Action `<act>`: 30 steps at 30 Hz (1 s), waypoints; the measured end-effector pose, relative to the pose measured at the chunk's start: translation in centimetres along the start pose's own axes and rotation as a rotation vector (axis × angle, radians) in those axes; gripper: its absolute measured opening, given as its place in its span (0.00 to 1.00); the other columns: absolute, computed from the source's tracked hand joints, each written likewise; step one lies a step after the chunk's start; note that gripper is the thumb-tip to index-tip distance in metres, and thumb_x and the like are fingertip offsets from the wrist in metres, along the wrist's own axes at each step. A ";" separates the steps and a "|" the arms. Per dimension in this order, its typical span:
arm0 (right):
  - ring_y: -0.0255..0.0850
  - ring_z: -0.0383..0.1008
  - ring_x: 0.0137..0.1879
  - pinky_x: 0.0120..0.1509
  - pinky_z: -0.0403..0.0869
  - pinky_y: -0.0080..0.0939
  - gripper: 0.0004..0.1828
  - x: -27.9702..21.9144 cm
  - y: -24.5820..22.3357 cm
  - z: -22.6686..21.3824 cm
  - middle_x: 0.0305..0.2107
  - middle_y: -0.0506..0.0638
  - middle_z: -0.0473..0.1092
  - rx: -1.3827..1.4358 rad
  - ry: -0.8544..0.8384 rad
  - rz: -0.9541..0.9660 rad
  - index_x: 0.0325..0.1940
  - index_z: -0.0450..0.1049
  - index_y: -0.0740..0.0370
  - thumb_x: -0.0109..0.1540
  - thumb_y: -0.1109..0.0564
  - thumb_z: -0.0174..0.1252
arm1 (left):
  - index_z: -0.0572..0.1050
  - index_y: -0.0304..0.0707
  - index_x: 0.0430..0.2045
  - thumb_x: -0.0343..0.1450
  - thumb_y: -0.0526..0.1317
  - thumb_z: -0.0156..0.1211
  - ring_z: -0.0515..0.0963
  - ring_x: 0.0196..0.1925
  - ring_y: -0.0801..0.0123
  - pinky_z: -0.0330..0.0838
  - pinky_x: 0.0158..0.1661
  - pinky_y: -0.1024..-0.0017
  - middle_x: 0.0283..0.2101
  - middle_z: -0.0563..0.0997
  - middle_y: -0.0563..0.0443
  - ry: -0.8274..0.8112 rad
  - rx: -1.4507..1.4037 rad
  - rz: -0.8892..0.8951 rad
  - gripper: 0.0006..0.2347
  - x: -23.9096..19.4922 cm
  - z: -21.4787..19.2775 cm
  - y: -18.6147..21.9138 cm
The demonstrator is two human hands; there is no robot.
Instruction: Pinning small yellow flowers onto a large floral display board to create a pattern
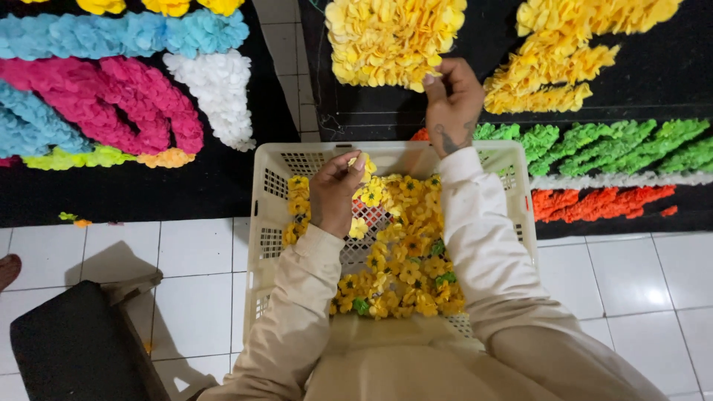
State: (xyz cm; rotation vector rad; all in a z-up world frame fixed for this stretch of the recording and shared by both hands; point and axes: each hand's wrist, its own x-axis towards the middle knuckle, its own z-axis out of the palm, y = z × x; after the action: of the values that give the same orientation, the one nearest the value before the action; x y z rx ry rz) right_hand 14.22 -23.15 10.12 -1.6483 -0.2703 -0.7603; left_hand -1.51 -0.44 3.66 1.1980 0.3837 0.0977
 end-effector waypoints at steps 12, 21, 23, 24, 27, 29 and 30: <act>0.34 0.69 0.37 0.46 0.76 0.42 0.19 0.3 -2.5 0.6 0.36 0.44 0.69 -0.191 -0.004 -0.147 0.51 0.69 0.54 0.85 0.64 0.75 | 0.92 0.34 0.72 0.80 0.28 0.80 0.97 0.65 0.59 1.01 0.66 0.55 0.65 0.99 0.40 -0.077 -0.002 0.104 0.21 0.0 0.9 -1.3; 0.61 0.80 0.42 0.54 0.75 0.56 0.16 -6.9 -4.8 -2.5 0.35 0.64 0.76 0.134 -0.489 -0.115 0.43 0.77 0.63 0.83 0.61 0.73 | 0.95 0.35 0.66 0.78 0.35 0.90 0.94 0.51 0.64 0.97 0.56 0.58 0.49 0.97 0.39 -0.038 0.037 0.212 0.19 1.2 1.7 -2.7; 0.41 0.81 0.52 0.64 0.85 0.49 0.20 -10.7 -2.4 -3.9 0.46 0.53 0.87 -0.033 -0.552 0.194 0.64 0.97 0.57 0.68 0.68 0.87 | 0.99 0.53 0.58 0.73 0.48 0.99 1.00 0.51 0.70 0.95 0.55 0.69 0.51 1.01 0.47 -0.113 0.088 0.224 0.18 -1.3 3.0 0.0; 0.41 0.81 0.52 0.64 0.85 0.49 0.20 -10.5 -3.5 -4.5 0.46 0.53 0.87 -0.024 -0.578 0.194 0.64 0.97 0.57 0.68 0.68 0.87 | 0.99 0.53 0.58 0.73 0.48 0.99 1.00 0.51 0.70 0.95 0.55 0.69 0.51 1.01 0.47 -0.086 0.082 0.224 0.18 -1.8 3.5 -0.4; 0.37 0.85 0.42 0.48 0.90 0.42 0.12 -7.4 -4.5 -6.7 0.43 0.58 0.88 -0.053 -0.440 0.315 0.64 0.98 0.57 0.79 0.67 0.84 | 0.98 0.54 0.65 0.82 0.47 0.91 1.01 0.47 0.70 0.97 0.52 0.70 0.54 1.01 0.48 -0.132 0.124 0.324 0.16 -1.5 5.8 0.2; 0.39 0.84 0.48 0.51 0.88 0.48 0.13 -5.5 -3.2 -9.6 0.42 0.62 0.87 -0.193 -0.336 0.247 0.68 0.97 0.63 0.79 0.68 0.86 | 0.69 0.91 0.95 0.86 0.46 0.82 1.03 0.54 0.53 0.98 0.61 0.57 0.57 1.01 0.49 -0.336 0.676 0.421 0.39 -1.7 6.7 1.6; 0.39 0.84 0.48 0.51 0.88 0.48 0.13 -4.2 -3.6 -10.1 0.42 0.62 0.87 -0.209 -0.320 0.255 0.68 0.97 0.63 0.79 0.68 0.86 | 0.69 0.91 0.95 0.86 0.46 0.82 1.03 0.54 0.53 0.98 0.61 0.57 0.57 1.01 0.49 -0.359 0.672 0.416 0.39 -2.3 7.6 4.5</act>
State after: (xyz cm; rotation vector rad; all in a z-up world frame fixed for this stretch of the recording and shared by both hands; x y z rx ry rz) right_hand 5.72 -30.86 10.83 -1.9593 -0.2047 -0.3390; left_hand -0.53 -6.20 10.67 1.9111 -0.1780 0.1134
